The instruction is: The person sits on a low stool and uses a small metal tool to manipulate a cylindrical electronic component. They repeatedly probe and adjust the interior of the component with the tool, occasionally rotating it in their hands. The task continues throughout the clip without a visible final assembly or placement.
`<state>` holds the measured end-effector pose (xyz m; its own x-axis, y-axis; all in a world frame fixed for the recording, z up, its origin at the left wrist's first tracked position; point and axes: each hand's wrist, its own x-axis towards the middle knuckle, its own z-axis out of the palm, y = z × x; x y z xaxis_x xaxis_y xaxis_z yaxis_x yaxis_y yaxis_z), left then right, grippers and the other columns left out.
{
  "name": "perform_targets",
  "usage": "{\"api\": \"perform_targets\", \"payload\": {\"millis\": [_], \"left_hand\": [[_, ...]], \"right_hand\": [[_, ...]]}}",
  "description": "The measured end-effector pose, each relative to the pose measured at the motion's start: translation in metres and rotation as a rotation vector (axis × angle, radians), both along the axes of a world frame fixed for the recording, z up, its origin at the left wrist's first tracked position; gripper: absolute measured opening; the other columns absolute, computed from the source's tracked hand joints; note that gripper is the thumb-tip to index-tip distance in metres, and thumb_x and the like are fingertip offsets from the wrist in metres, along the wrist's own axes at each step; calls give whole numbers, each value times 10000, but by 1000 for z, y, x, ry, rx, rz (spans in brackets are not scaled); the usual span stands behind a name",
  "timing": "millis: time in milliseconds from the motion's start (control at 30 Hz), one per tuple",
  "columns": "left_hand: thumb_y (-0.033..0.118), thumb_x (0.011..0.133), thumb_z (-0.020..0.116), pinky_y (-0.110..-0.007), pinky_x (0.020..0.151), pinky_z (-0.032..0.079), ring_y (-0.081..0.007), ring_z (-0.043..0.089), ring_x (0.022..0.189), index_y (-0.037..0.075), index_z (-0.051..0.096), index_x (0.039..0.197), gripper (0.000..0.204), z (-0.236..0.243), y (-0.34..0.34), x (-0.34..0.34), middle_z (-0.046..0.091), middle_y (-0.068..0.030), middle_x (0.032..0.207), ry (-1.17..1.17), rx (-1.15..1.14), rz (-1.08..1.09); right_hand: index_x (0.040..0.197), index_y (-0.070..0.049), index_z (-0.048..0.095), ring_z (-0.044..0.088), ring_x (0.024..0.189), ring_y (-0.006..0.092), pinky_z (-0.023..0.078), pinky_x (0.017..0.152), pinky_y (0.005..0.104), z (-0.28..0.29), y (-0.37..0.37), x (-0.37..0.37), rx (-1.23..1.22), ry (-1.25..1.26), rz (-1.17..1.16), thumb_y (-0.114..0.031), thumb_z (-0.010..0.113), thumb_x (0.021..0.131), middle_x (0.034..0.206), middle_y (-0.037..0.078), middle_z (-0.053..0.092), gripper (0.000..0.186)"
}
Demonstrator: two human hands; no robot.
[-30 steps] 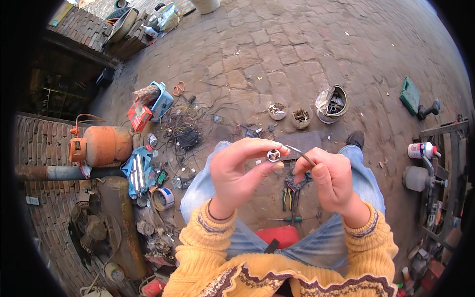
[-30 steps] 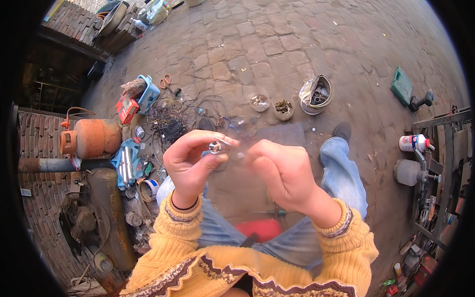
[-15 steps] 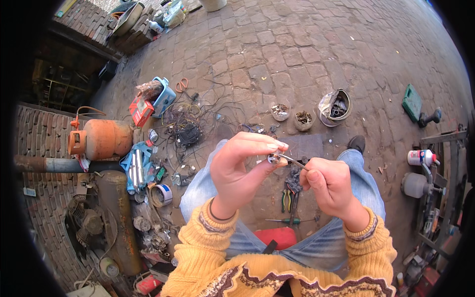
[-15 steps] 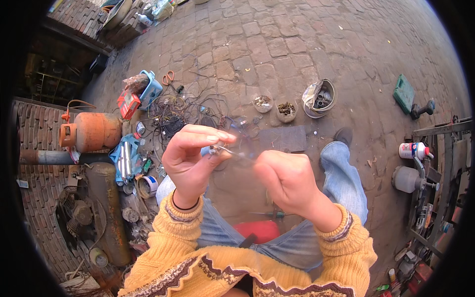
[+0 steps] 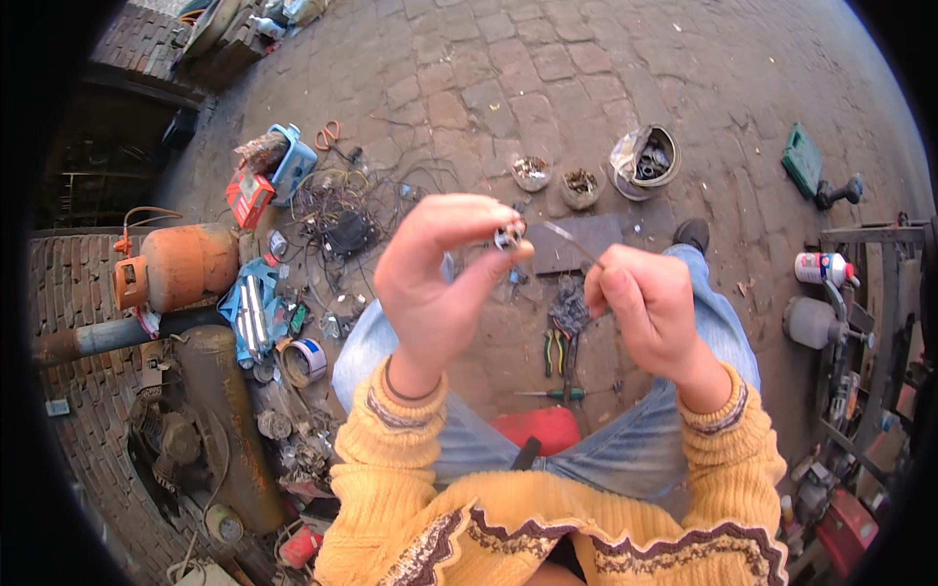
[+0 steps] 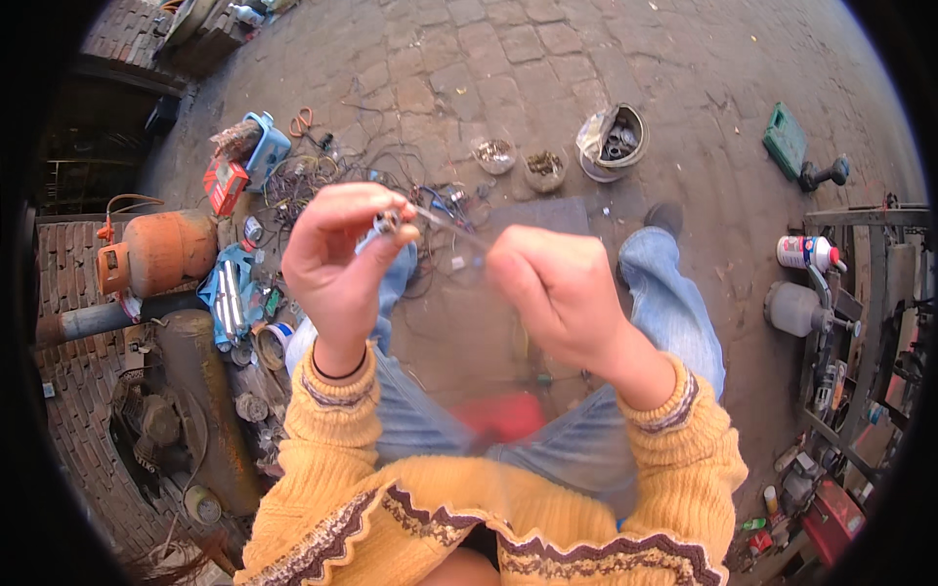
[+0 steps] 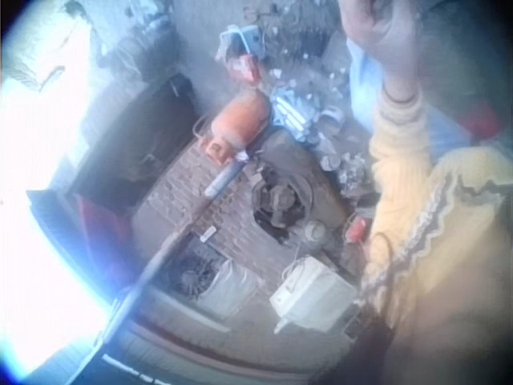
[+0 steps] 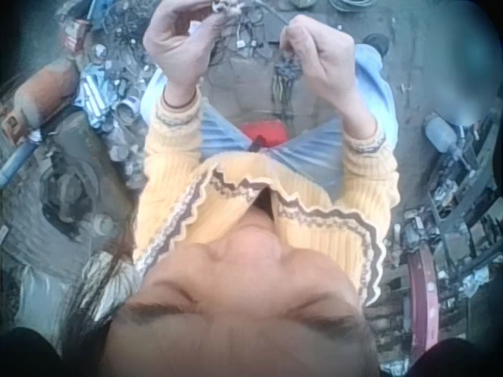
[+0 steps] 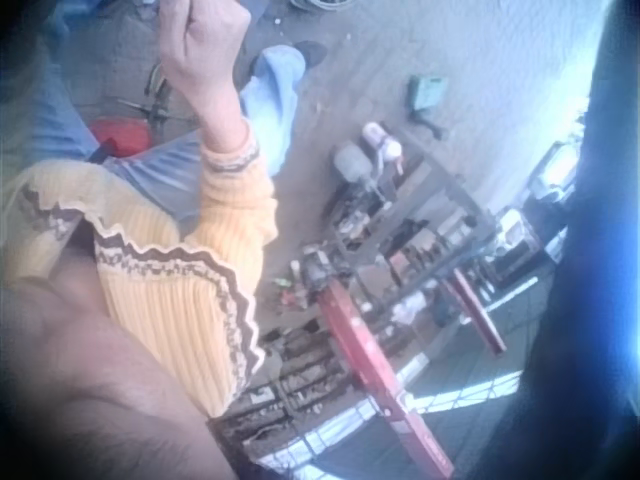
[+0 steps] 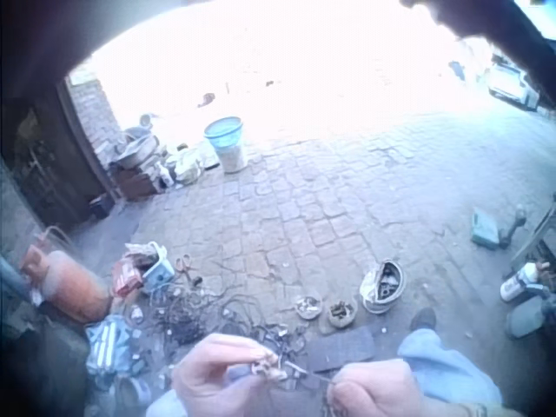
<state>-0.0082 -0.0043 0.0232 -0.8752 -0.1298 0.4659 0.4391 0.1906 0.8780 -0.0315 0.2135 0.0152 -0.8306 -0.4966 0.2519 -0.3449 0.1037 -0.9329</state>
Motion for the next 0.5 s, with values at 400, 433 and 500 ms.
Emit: {"api": "perform_targets", "payload": {"millis": [400,433,500], "left_hand": [[116,968,660,-244,757,560,-119,666,857,-20,635,1227,293,-70,-22,11,694,-93,1088,-838,738,-182],[113,975,647,-246,776,561,-131,671,875,-11,626,1229,283,-71,-19,17,688,-98,1112,-855,753,-194],[80,958,659,-264,824,571,-165,688,935,5,607,1210,268,-68,-16,27,687,-124,1126,-826,837,-257]], "right_hand": [[1104,2,665,599,682,90,473,622,251,-34,7,-7,146,-237,-224,-123,532,1024,788,55,672,200],[1120,-1,664,599,676,88,471,614,252,-32,7,-4,151,-227,-200,-106,536,1018,785,54,670,194],[1116,2,669,610,662,110,477,604,262,-25,7,5,123,-211,-110,-60,551,989,779,63,668,185]]}}
